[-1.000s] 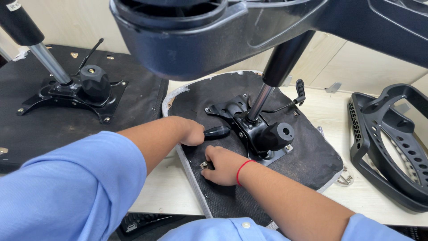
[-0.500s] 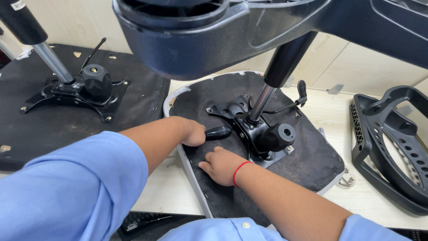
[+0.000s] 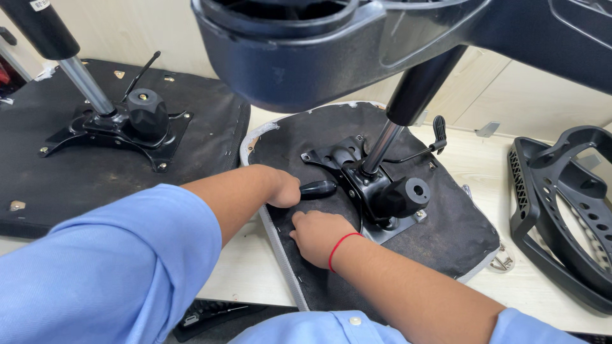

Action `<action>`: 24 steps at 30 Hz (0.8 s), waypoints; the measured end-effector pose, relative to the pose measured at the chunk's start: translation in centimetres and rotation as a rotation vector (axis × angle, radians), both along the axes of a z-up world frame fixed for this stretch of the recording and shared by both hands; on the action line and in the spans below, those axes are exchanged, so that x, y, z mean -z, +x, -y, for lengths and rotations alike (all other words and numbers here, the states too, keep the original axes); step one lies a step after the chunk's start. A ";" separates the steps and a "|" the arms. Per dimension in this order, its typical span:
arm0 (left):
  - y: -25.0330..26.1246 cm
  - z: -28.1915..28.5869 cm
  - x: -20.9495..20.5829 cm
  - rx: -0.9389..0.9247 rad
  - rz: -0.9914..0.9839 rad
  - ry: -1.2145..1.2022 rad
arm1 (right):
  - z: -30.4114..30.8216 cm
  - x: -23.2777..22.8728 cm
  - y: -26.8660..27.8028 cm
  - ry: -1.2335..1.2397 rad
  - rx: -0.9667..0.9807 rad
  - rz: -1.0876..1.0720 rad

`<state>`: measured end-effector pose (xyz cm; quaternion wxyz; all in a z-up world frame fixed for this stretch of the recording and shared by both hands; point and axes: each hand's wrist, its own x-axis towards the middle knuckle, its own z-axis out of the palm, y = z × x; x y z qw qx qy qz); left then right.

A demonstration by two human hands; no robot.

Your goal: The person assembles the base of an office chair by inserting a gas lift into the base and tightening the mechanism with a screwdriver. They repeatedly adjust the base and tighten the screw to secure the components.

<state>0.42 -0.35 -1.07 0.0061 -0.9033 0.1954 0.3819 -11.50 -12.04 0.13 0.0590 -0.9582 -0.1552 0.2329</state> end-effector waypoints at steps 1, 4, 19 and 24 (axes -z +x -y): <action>0.0 0.0 0.0 0.020 0.017 -0.006 | 0.0 -0.2 -0.1 -0.007 -0.027 0.009; 0.2 0.0 0.3 0.056 0.054 -0.023 | 0.0 -0.5 -0.3 0.028 -0.169 0.117; 0.6 0.1 0.7 0.086 0.056 -0.018 | -0.1 0.8 -0.4 0.151 -0.148 0.177; 0.3 0.3 0.3 0.084 0.051 -0.014 | 0.2 1.1 -0.7 0.192 -0.122 0.259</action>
